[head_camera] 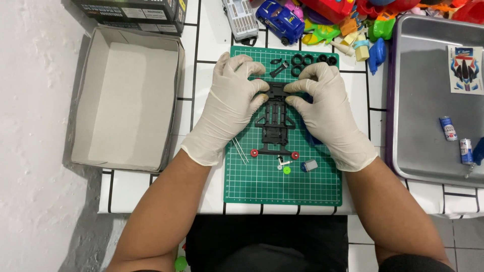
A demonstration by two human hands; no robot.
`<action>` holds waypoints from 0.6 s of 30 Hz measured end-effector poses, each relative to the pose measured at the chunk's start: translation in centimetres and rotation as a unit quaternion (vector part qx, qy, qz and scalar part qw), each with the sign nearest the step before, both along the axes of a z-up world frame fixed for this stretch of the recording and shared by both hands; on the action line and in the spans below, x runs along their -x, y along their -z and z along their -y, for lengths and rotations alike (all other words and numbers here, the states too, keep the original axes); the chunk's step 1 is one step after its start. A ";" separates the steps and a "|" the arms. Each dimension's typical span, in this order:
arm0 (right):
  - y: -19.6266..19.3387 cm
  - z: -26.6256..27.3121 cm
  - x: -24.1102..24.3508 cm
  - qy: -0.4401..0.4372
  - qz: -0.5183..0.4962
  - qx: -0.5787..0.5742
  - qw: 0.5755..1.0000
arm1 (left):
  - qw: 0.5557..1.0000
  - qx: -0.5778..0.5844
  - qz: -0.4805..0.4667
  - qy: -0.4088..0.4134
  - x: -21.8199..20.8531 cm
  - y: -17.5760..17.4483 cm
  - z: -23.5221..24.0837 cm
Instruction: The person assembles a toy vehicle chassis on a green cutting mat. They attach red wheels to the black frame, insert a small motor into the center, and connect a blue body part to the assembly. The person handles various small plastic components and fasteners throughout the process.
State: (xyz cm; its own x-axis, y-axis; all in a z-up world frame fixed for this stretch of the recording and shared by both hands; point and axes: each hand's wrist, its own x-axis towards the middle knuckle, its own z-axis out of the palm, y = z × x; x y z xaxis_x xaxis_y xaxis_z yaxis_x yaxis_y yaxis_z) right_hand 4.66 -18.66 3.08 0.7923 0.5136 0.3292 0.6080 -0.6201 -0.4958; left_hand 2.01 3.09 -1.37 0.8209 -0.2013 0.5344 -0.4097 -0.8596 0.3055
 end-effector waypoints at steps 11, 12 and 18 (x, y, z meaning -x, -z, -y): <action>0.5 0.1 -0.2 -0.002 0.003 0.001 1.000 | 1.000 -0.013 0.003 -0.001 -0.1 0.4 0.0; 0.5 0.1 -0.2 -0.003 0.005 0.001 1.000 | 1.000 -0.015 0.004 0.000 -0.1 0.4 -0.1; 1.2 0.2 -0.6 -0.004 0.010 0.004 1.000 | 1.000 -0.016 0.002 -0.012 -0.3 0.8 0.1</action>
